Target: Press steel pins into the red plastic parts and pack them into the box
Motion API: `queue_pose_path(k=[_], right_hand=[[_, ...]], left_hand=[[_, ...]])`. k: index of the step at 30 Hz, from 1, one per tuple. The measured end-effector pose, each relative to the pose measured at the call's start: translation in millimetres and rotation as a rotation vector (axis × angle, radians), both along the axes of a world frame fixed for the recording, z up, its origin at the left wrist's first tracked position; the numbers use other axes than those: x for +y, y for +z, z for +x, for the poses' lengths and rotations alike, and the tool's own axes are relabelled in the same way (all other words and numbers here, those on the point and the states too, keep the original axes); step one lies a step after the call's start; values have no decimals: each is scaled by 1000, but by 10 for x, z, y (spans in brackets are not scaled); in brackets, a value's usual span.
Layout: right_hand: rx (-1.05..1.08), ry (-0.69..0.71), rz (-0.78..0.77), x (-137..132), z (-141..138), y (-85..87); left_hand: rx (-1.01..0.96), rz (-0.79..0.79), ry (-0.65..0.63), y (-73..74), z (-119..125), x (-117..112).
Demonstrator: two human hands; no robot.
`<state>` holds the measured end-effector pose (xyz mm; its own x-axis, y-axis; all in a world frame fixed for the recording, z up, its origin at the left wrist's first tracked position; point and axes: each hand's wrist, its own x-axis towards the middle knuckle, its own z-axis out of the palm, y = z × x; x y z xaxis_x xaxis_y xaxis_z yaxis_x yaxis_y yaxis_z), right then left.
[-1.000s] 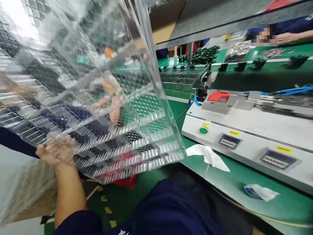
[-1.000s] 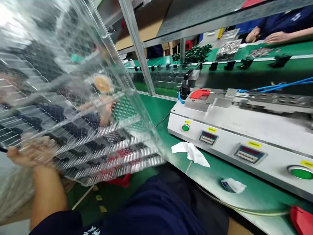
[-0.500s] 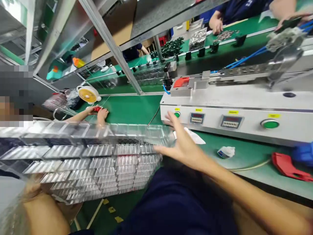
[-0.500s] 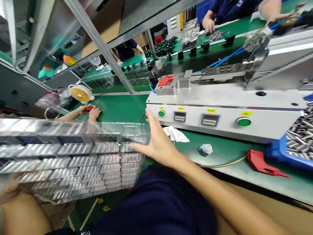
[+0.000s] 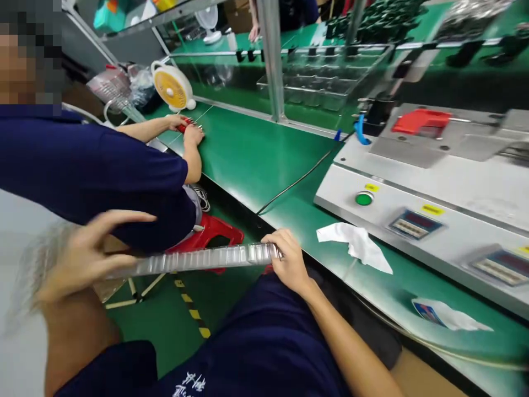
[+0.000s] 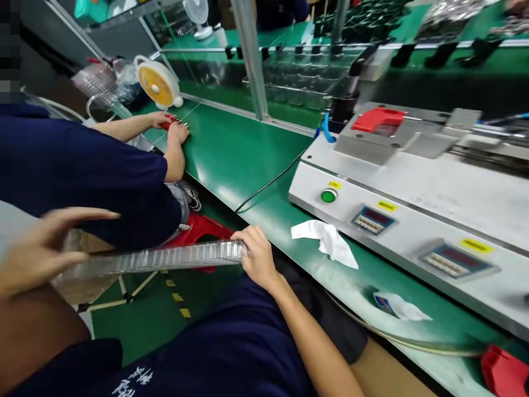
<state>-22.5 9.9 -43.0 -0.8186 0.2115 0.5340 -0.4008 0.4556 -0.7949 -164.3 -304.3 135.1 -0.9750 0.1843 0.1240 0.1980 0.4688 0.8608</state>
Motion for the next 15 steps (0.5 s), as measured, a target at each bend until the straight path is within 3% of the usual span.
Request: queue_pose_path(k=[1,3,4,5,8,10,12,15], right_hand=[[-4,11,25,0,1,-80],[-18,8,77,32,24,-242],[-28,3,106,54,44,-320],[-40,0,140,73,67,-392],[-76,1,242,64,153,-572],[-98,0,291,5,226,-671],[-148,-4,328,-48,313,-763],[-286,5,310,-25,454,-890]], left_hand=[[-75,-96,-129,-156,28,155],[-201,-448,-690,-610,97,502],[-177,-606,-864,-886,145,662],[-118,-777,-939,-1171,203,793],[-111,-939,-901,-1930,389,955],[-133,-1010,-856,-2270,442,919],[-159,-1080,-803,-2487,378,874],[-195,-1173,-708,-2681,62,932]])
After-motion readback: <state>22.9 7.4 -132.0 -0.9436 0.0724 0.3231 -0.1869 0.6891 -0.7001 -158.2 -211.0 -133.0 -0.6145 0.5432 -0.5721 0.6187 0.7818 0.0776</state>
